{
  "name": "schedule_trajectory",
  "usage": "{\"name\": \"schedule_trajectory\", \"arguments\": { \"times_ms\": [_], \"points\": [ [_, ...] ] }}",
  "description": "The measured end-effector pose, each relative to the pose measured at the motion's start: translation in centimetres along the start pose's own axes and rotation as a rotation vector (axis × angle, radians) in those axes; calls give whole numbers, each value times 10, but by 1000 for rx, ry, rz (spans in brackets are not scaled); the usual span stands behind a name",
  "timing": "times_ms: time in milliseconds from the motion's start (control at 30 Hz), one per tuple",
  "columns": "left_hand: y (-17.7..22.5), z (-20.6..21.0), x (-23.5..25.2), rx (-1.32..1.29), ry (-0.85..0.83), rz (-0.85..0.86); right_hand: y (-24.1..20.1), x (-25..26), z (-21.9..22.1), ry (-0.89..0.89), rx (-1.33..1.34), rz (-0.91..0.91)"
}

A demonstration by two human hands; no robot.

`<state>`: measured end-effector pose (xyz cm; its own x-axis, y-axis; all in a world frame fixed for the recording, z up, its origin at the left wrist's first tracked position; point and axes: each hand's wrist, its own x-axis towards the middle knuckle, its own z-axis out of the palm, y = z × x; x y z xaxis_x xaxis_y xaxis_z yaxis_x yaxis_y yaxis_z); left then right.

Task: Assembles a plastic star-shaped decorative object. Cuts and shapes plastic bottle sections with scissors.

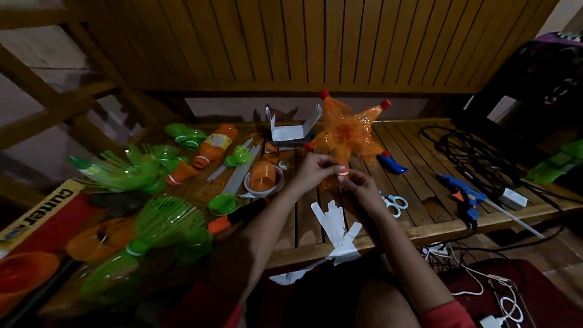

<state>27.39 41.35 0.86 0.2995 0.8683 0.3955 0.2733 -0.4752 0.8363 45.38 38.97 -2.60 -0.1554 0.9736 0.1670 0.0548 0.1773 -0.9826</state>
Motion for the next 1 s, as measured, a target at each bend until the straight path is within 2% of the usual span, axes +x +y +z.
{"name": "schedule_trajectory", "arguments": {
  "times_ms": [167,400,600,767,1000],
  "points": [
    [3,-1,1,4,31,-20,2,6,2,-8,-10,-7],
    [-1,-23,11,165,61,-55,-1,39,3,-109,-152,-39],
    [-8,-55,19,209,169,-23,-23,66,28,-191,-166,-73],
    [-5,-76,12,270,204,-80,-9,92,49,-258,-120,-134],
    [-5,-82,7,272,170,-96,-8,75,64,-210,-90,-117]
  ]
}}
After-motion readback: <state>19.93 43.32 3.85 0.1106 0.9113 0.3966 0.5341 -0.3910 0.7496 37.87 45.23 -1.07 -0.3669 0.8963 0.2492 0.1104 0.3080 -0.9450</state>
